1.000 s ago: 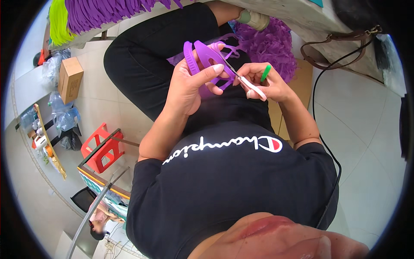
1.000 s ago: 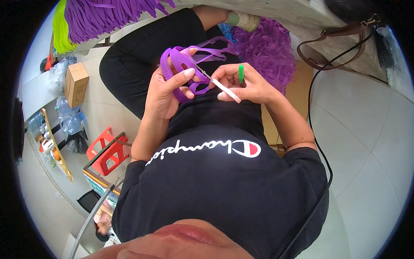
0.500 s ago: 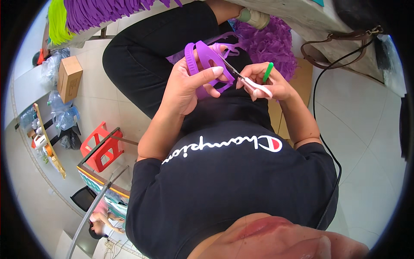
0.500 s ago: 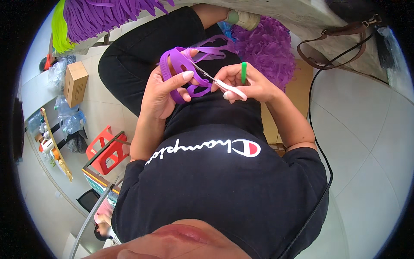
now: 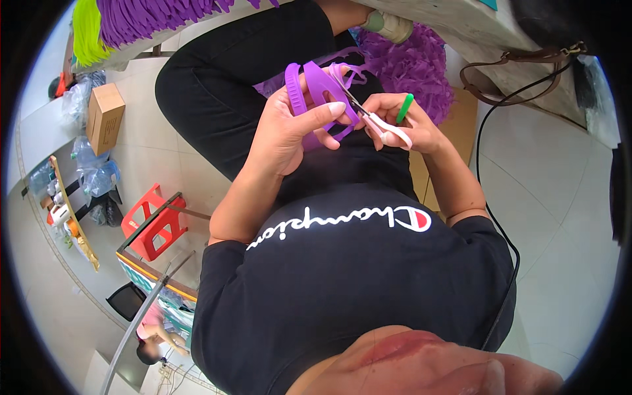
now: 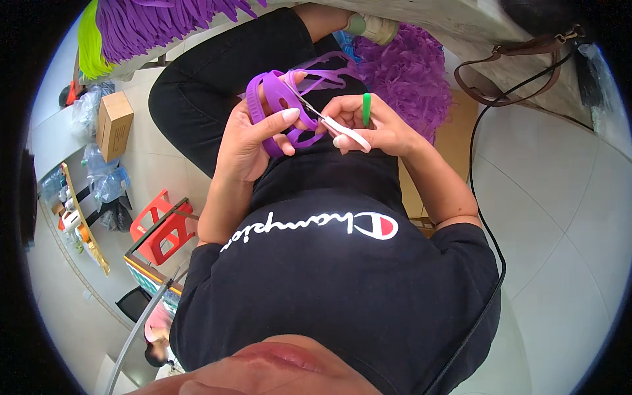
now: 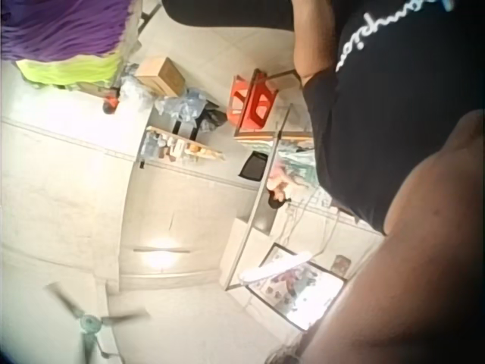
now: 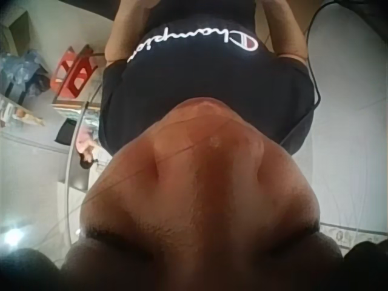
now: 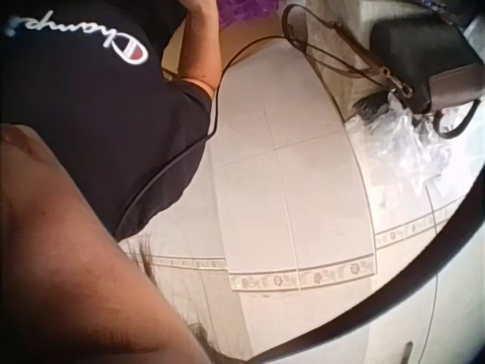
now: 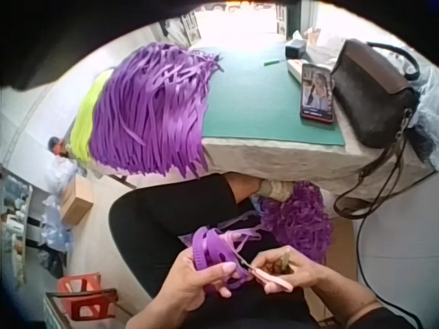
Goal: The person links strips of silicone fringe using a crochet hook and trims sections with scissors.
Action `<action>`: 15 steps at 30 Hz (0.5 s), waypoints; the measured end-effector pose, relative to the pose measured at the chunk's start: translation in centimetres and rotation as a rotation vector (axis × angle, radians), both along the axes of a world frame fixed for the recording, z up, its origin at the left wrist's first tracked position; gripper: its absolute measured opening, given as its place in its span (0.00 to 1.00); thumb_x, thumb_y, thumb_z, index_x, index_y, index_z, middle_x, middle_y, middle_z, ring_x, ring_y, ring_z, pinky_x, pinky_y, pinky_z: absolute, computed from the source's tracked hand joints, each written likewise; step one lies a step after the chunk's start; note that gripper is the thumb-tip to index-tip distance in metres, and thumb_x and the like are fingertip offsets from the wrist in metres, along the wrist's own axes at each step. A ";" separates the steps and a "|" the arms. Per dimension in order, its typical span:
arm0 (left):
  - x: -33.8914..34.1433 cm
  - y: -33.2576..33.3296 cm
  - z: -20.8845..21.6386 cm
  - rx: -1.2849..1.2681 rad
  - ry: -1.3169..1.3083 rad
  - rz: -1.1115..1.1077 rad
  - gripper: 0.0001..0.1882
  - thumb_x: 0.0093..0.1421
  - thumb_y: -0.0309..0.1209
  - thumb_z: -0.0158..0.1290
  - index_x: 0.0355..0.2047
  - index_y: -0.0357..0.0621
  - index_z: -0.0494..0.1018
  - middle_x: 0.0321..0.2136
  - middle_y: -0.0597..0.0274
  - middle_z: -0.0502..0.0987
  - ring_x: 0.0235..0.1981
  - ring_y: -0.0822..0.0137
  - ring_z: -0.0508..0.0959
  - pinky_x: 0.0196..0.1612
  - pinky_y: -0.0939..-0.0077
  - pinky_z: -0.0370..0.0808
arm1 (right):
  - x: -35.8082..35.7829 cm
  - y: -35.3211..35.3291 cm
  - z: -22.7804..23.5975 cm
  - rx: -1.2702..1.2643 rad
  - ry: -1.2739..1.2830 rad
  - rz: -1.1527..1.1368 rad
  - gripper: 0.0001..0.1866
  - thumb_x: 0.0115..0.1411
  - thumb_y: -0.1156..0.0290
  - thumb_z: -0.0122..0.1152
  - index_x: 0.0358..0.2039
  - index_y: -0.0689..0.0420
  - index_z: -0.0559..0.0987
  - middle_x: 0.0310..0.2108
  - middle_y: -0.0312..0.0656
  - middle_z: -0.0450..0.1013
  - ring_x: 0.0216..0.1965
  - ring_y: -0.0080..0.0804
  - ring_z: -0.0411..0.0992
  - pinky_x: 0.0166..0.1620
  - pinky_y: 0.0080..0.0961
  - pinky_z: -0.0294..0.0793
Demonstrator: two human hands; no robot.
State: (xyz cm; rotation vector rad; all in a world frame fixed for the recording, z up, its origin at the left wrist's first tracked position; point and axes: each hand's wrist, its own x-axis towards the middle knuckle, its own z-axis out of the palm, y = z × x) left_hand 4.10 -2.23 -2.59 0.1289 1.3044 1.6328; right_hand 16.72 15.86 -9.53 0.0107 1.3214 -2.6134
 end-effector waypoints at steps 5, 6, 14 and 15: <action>-0.2 -0.2 -0.1 -0.001 0.001 -0.027 0.25 0.56 0.26 0.60 0.54 0.35 0.69 0.32 0.60 0.79 0.34 0.70 0.80 0.24 0.82 0.79 | 0.2 0.1 -0.3 0.005 -0.003 0.007 0.18 0.51 0.71 0.69 0.40 0.65 0.77 0.28 0.36 0.74 0.24 0.16 0.70 0.26 0.12 0.67; -0.3 -0.2 0.0 0.001 0.002 -0.036 0.26 0.56 0.26 0.60 0.55 0.35 0.69 0.33 0.60 0.79 0.34 0.70 0.80 0.24 0.82 0.79 | 0.2 0.2 -0.3 0.008 0.004 0.018 0.17 0.51 0.71 0.69 0.40 0.65 0.77 0.28 0.35 0.74 0.24 0.15 0.70 0.25 0.11 0.66; -0.4 -0.5 0.0 -0.041 0.009 -0.048 0.27 0.54 0.26 0.61 0.55 0.34 0.69 0.41 0.58 0.78 0.34 0.71 0.80 0.23 0.81 0.79 | 0.2 0.2 0.5 0.096 -0.109 0.023 0.27 0.42 0.59 0.73 0.36 0.68 0.77 0.24 0.38 0.73 0.21 0.18 0.71 0.24 0.13 0.71; -0.4 -0.6 0.0 -0.044 0.004 -0.053 0.27 0.54 0.26 0.61 0.54 0.34 0.70 0.42 0.58 0.78 0.33 0.71 0.80 0.23 0.81 0.79 | 0.2 0.2 0.6 0.095 -0.110 0.010 0.28 0.42 0.59 0.73 0.36 0.68 0.78 0.24 0.38 0.73 0.20 0.18 0.71 0.24 0.14 0.71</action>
